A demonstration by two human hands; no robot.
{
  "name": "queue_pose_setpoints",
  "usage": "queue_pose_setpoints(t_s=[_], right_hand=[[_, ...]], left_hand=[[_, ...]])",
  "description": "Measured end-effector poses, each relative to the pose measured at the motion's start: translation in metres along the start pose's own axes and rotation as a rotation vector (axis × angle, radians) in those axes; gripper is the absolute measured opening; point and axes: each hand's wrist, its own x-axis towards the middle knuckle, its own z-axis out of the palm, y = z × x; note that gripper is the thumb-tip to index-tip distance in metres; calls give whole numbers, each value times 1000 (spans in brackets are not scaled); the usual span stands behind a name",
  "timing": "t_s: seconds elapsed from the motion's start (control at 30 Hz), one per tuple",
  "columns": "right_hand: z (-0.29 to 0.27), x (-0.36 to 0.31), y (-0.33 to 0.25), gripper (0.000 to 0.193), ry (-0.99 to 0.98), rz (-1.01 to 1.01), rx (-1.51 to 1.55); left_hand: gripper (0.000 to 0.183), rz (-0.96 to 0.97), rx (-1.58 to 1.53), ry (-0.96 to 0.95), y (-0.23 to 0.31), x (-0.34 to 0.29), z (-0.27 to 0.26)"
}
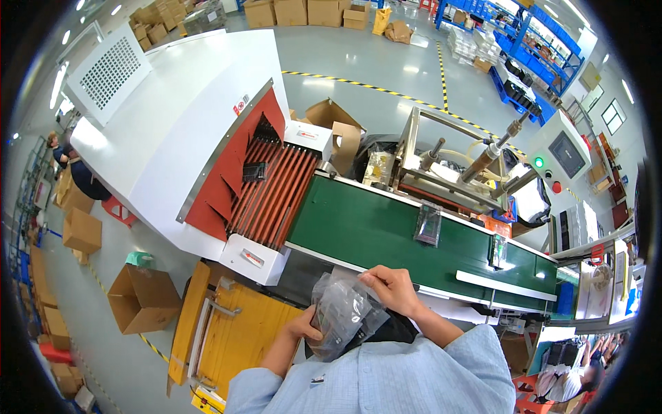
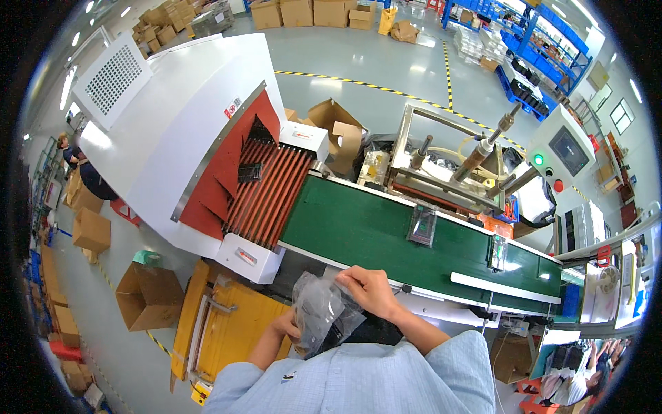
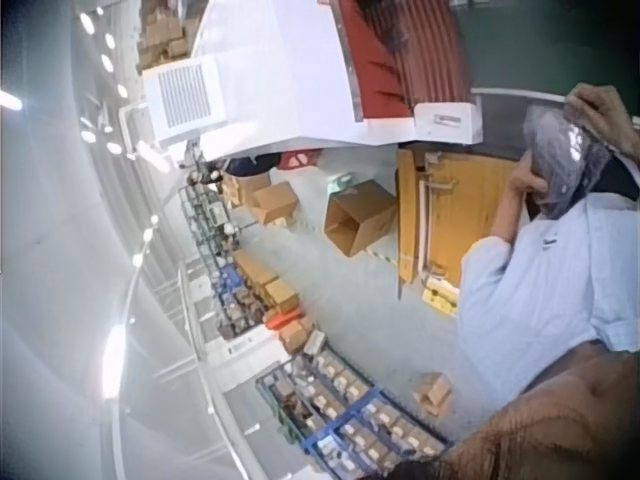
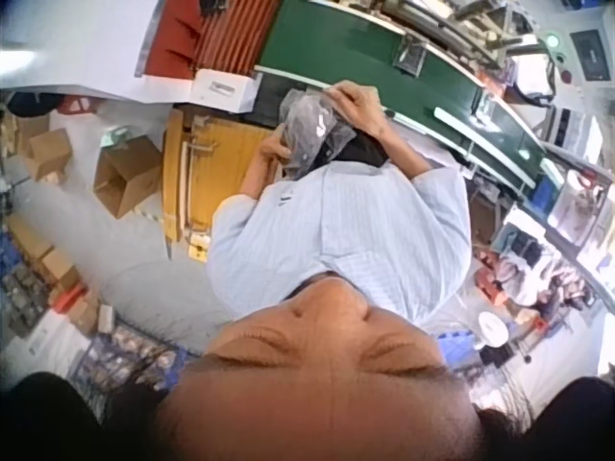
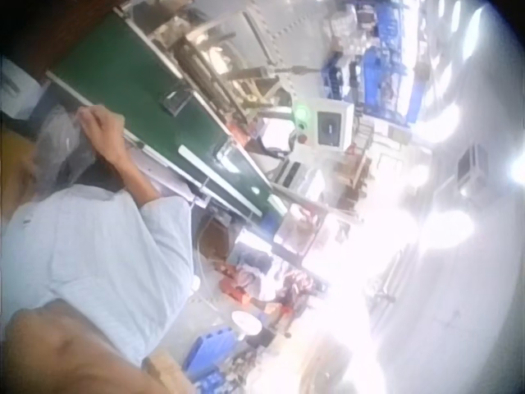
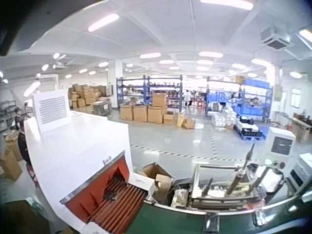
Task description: The person places small, shrink-wrapped electronic components onto a moving conveyor belt in a factory setting. They repeatedly pick up items from a stack and place them onto the belt, which transports them toward a packaging machine.
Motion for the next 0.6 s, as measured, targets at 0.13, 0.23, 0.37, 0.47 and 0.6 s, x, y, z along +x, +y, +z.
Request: queue_pose_setpoints(t_s=[0.13,0.23,0.37,0.47,0.6], right_hand=[[-4,-3,5,14,76,-46,-47],[-4,-8,5,14,131,14,-11],[-4,-17,10,14,216,92,21],[-34,-3,28,19,681,-115,167],[-106,3,18,22,573,38,413]], left_hand=[[95,-35,39,33,4,-2,-4],[94,-57,78,81,13,-4,3],[90,-75,94,37,16,-1,3],[88,-173,48,85,3,-8,-7],[88,-143,-120,231,-13,-20,-13]])
